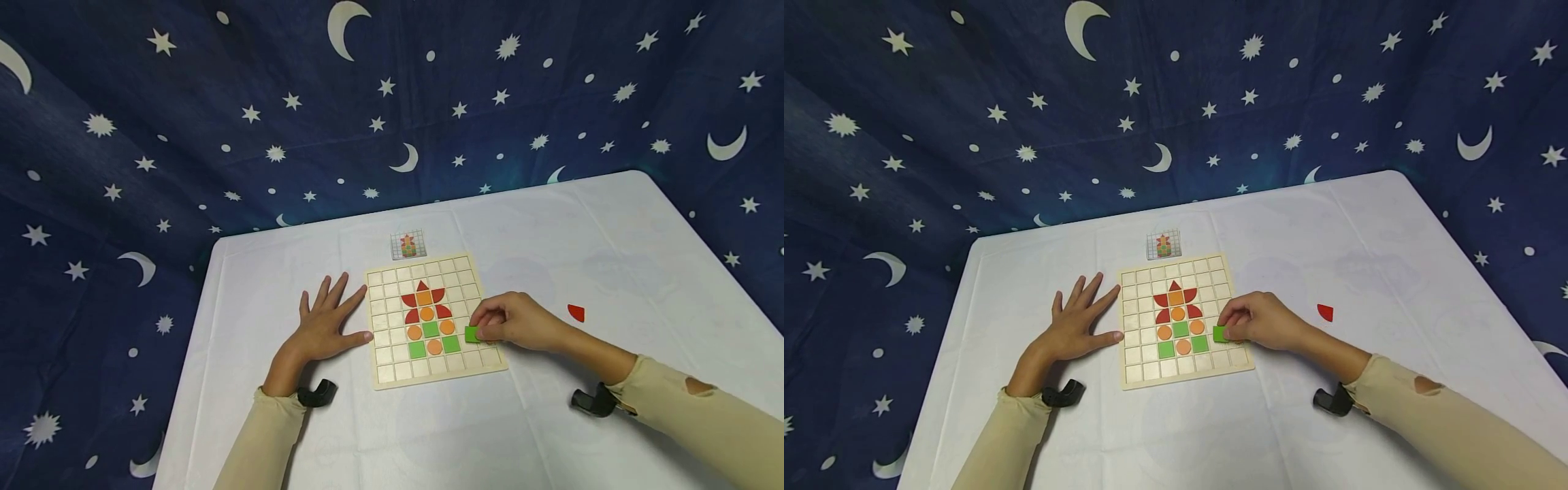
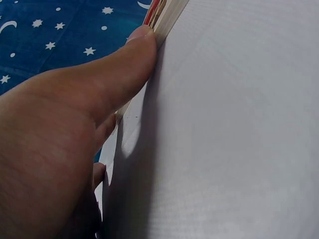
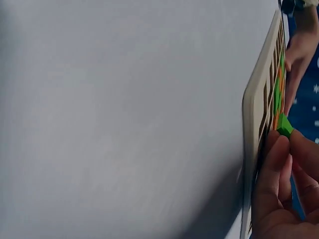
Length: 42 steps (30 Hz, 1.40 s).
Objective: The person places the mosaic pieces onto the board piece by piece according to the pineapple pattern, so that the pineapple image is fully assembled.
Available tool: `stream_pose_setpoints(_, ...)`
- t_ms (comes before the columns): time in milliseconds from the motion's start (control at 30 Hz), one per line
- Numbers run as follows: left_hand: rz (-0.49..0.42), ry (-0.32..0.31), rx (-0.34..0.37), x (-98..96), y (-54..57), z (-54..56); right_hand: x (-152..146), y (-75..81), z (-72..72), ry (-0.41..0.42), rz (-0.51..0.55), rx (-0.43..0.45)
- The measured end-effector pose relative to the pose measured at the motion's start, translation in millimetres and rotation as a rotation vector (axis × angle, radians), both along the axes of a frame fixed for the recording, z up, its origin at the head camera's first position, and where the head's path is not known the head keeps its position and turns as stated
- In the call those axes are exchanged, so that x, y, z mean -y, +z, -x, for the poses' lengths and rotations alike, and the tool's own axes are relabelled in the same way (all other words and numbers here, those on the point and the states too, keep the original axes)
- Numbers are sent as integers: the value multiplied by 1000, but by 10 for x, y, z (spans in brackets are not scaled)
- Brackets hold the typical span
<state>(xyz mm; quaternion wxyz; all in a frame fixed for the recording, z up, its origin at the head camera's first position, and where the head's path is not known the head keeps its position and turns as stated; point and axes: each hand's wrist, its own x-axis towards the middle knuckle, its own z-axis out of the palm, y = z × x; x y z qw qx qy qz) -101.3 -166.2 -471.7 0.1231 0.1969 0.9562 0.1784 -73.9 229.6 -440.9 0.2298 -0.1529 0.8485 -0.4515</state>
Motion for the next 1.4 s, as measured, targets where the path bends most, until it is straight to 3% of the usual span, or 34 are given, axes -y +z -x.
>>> stream_pose_setpoints(700, 4, 0, 7, 1, 4, -1, 560, -4, -129, 116, 86, -18)
stream_pose_setpoints(1067, -4, -1, 3, 5, -3, 5, 639, -35, -201, 185, 35, -154)
stream_pose_setpoints(1400, 15, 2, 14, -1, 9, 10, 647, -86, -228, 193, -11, -301)
